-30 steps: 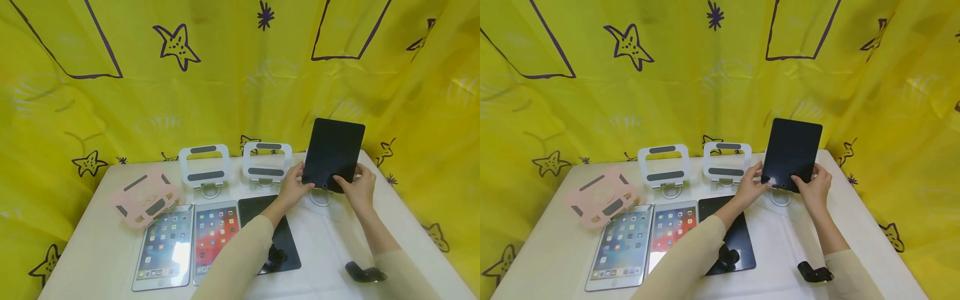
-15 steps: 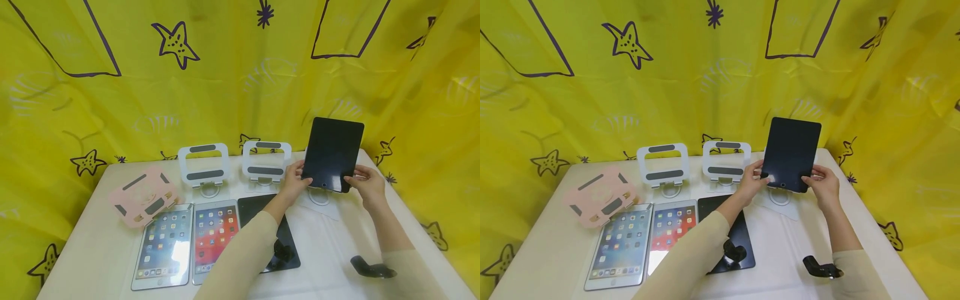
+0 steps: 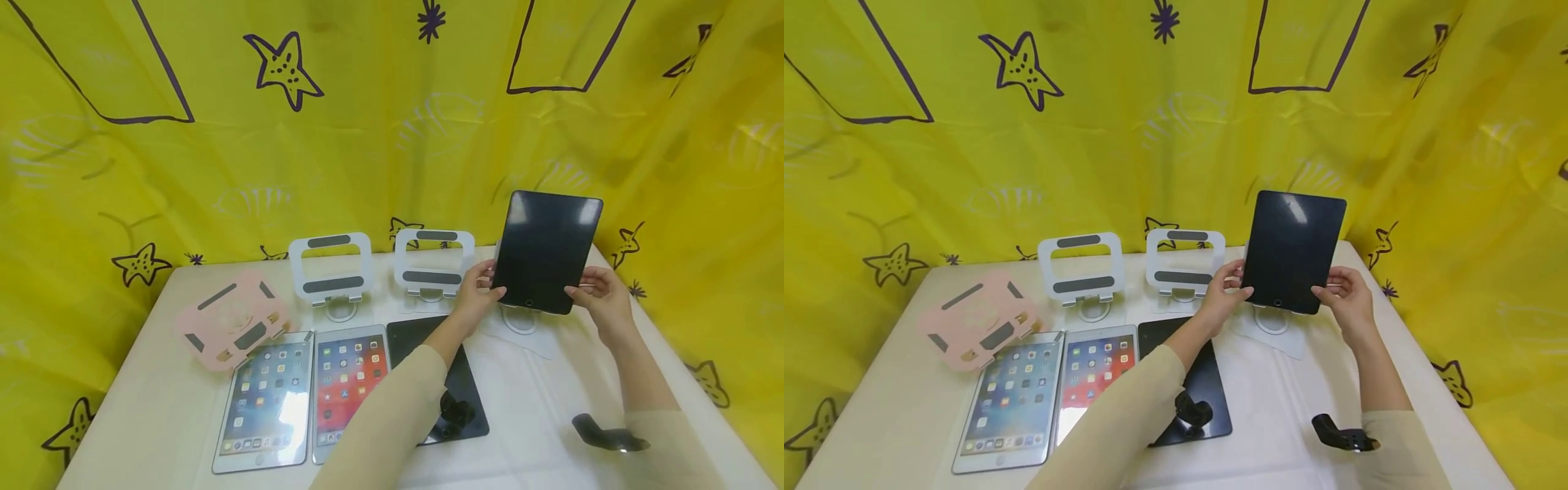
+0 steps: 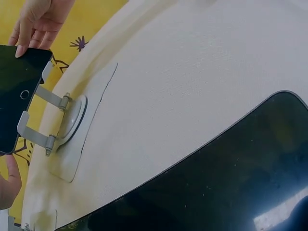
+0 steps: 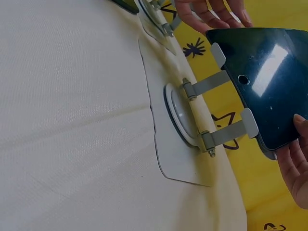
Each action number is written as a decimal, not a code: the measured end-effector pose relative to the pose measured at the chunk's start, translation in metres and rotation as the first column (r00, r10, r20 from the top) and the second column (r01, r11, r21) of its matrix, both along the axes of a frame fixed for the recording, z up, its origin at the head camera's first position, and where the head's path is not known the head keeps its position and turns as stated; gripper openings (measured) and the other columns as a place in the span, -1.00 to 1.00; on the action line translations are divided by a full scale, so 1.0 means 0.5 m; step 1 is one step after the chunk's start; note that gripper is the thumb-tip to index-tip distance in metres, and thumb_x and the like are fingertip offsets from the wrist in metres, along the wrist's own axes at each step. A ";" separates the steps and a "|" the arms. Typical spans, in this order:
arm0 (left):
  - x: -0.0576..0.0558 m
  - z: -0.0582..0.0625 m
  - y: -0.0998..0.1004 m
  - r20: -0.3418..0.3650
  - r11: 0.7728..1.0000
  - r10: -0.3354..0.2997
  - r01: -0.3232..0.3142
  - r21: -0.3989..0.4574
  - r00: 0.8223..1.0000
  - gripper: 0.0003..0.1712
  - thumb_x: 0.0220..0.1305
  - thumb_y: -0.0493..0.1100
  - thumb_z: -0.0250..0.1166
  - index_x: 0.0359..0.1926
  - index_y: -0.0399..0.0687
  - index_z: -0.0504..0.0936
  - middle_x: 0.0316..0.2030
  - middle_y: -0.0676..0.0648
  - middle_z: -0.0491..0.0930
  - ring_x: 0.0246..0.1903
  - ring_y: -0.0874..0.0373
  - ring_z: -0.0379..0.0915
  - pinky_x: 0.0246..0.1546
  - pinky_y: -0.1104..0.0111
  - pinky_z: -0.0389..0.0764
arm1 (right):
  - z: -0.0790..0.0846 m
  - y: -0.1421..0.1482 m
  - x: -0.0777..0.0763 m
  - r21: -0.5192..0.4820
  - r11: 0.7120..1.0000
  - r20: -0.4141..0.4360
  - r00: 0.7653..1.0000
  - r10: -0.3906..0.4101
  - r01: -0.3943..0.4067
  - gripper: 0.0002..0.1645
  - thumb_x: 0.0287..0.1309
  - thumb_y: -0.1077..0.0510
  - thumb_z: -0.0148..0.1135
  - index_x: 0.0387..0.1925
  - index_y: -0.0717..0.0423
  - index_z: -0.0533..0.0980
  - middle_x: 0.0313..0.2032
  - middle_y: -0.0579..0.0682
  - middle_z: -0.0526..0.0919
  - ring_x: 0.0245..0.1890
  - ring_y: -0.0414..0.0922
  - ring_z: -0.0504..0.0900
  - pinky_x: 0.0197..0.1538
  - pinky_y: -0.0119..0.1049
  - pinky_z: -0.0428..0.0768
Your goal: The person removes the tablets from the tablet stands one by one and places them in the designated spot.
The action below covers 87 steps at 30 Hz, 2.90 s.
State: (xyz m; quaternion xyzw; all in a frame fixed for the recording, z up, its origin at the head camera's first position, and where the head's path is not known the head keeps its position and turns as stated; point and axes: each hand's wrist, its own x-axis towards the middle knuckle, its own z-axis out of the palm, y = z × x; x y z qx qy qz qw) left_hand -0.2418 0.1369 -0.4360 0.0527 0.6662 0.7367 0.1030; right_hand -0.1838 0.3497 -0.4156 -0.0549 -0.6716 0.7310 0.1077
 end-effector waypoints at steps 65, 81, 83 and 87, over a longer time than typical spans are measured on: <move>0.111 0.069 -0.192 -0.227 0.972 -0.218 0.191 -0.134 0.949 -0.30 0.19 -0.35 0.28 0.33 -0.07 0.25 -0.09 -0.22 0.46 -0.36 0.23 0.44 -0.28 0.53 0.51 | 0.069 -0.131 0.129 0.454 0.888 0.013 0.997 0.078 -0.075 -0.44 0.12 0.29 0.28 0.11 -0.11 0.32 -0.33 -0.27 0.48 -0.40 -0.35 0.51 -0.36 -0.50 0.62; 0.167 0.041 -0.230 -0.101 0.971 -0.232 0.224 -0.083 0.967 -0.31 0.15 -0.39 0.30 0.29 -0.15 0.26 -0.14 -0.26 0.50 -0.44 0.28 0.48 -0.44 0.37 0.62 | 0.061 -0.153 0.170 0.439 0.877 0.110 0.980 0.163 -0.196 -0.42 0.10 0.31 0.30 0.14 0.10 0.30 -0.38 -0.29 0.56 -0.48 -0.24 0.55 -0.43 -0.34 0.64; 0.176 0.037 -0.234 -0.076 0.972 -0.226 0.219 -0.084 0.971 -0.32 0.14 -0.38 0.31 0.28 -0.14 0.28 -0.16 -0.22 0.51 -0.45 0.26 0.51 -0.44 0.34 0.63 | 0.056 -0.156 0.172 0.425 0.878 0.160 0.973 0.163 -0.217 -0.38 0.10 0.28 0.31 0.16 0.20 0.26 -0.38 -0.26 0.56 -0.48 -0.23 0.56 -0.42 -0.32 0.65; 0.196 0.030 -0.240 -0.018 0.972 -0.223 0.221 -0.085 0.975 -0.32 0.13 -0.35 0.33 0.26 -0.13 0.30 -0.19 -0.11 0.52 -0.43 0.22 0.56 -0.44 0.30 0.66 | 0.043 -0.157 0.178 0.365 0.891 0.252 0.950 0.183 -0.269 -0.31 0.10 0.26 0.31 0.21 0.29 0.20 -0.35 -0.17 0.58 -0.47 -0.20 0.58 -0.41 -0.27 0.66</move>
